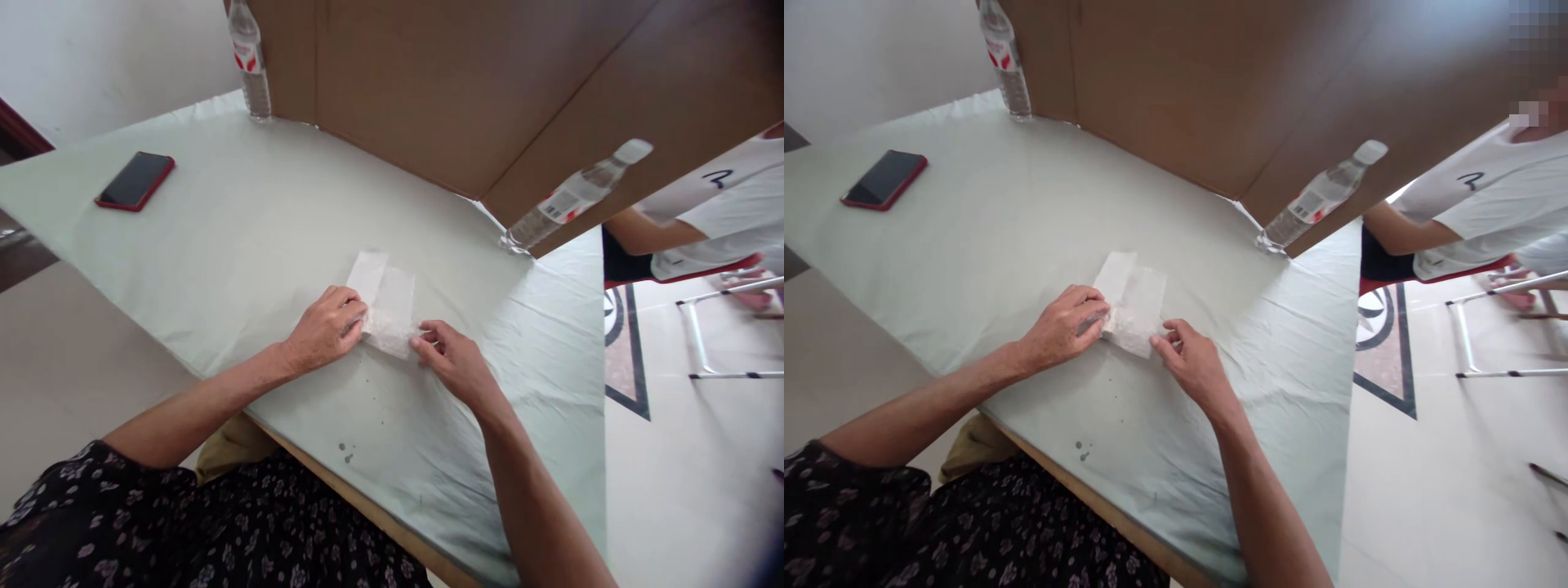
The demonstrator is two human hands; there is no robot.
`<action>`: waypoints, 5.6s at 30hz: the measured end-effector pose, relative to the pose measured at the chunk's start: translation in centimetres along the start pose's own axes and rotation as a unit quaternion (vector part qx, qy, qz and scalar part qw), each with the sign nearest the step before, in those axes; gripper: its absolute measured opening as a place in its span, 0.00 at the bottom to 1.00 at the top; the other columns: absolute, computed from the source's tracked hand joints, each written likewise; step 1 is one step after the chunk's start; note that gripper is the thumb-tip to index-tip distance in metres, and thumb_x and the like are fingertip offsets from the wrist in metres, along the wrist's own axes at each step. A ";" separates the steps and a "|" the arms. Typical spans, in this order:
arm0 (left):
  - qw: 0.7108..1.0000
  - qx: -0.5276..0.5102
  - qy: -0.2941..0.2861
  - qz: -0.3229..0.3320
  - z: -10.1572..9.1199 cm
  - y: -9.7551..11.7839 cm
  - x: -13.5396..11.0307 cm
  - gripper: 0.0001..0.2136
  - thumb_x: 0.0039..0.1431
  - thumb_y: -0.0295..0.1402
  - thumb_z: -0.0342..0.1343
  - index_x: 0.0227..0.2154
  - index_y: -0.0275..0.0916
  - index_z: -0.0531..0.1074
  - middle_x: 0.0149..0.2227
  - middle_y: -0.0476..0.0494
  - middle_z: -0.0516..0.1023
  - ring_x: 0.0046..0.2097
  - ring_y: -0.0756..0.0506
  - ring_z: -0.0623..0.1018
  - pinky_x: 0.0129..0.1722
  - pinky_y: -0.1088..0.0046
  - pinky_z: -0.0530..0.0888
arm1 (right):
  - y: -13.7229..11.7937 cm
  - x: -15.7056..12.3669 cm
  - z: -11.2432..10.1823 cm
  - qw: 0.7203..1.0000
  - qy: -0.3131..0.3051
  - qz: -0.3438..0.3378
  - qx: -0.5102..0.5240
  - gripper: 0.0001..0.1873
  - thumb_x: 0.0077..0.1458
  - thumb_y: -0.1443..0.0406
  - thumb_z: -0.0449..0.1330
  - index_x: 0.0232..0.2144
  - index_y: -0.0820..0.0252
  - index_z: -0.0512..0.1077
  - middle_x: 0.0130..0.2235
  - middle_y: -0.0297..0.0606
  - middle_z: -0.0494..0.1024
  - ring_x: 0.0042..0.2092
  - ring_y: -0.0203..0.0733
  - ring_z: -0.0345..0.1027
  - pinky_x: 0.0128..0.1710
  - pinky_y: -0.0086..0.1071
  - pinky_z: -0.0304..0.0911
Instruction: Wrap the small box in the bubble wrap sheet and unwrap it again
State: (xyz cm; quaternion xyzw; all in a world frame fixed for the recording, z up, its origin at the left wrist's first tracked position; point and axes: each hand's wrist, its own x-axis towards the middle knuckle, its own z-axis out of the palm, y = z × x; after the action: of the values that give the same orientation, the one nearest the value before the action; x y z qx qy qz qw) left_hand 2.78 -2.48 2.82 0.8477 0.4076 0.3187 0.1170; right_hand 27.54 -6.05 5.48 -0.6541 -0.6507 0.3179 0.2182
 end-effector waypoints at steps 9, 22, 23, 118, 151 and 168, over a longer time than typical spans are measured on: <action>0.998 0.045 -0.022 -0.026 -0.3 1.8 -0.4 0.07 0.63 0.26 0.51 0.37 0.37 0.74 0.41 0.38 0.76 0.45 0.41 0.73 0.46 0.65 0.73 | -0.8 1.3 2.8 0.979 -0.020 0.109 0.174 0.45 0.55 0.50 0.63 0.67 0.61 0.53 0.39 0.43 0.78 0.23 0.39 0.71 0.19 0.32 0.67; 0.991 0.090 -0.089 -0.039 -0.7 1.7 0.4 0.06 0.63 0.28 0.54 0.36 0.37 0.76 0.41 0.40 0.77 0.42 0.43 0.75 0.38 0.69 0.72 | -3.2 2.4 4.8 0.992 0.119 -0.048 0.018 0.39 0.52 0.63 0.59 0.65 0.64 0.57 0.23 0.23 0.64 0.25 0.37 0.60 0.31 0.34 0.62; 0.991 0.083 -0.096 -0.050 -0.7 1.8 0.4 0.06 0.63 0.28 0.54 0.36 0.37 0.76 0.42 0.40 0.77 0.42 0.43 0.75 0.36 0.71 0.71 | -3.4 2.4 4.9 0.991 0.117 -0.048 0.033 0.39 0.53 0.62 0.59 0.66 0.64 0.57 0.23 0.23 0.64 0.25 0.37 0.61 0.31 0.34 0.62; 0.985 0.043 0.058 -0.156 0.7 0.9 -0.4 0.11 0.55 0.34 0.61 0.37 0.41 0.64 0.40 0.45 0.72 0.40 0.45 0.76 0.40 0.68 0.75 | -5.0 5.9 4.4 0.947 -0.035 -0.117 0.296 0.12 0.58 0.54 0.61 0.32 0.56 0.71 0.32 0.32 0.71 0.36 0.38 0.65 0.41 0.33 0.64; 0.984 -0.151 -0.074 -0.066 -0.8 -1.8 -0.8 0.12 0.54 0.33 0.60 0.41 0.40 0.70 0.47 0.40 0.80 0.47 0.42 0.80 0.47 0.65 0.77 | -1.1 1.2 7.3 0.943 0.053 -0.317 0.085 0.14 0.62 0.65 0.56 0.47 0.50 0.78 0.54 0.42 0.81 0.62 0.48 0.70 0.64 0.50 0.63; 0.921 -0.279 -0.107 -0.249 -1.5 -1.9 2.7 0.18 0.57 0.49 0.52 0.32 0.37 0.72 0.30 0.46 0.76 0.34 0.47 0.75 0.33 0.73 0.70 | -1.3 5.2 6.8 0.920 -0.072 -0.060 0.380 0.47 0.45 0.44 0.70 0.62 0.57 0.63 0.55 0.47 0.79 0.56 0.50 0.73 0.57 0.44 0.68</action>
State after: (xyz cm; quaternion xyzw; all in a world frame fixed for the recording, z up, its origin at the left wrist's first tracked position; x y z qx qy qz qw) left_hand 1.86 0.73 4.31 0.6813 0.4849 0.2872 0.4672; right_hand 21.59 -1.69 0.96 -0.4572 -0.5326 0.5740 0.4216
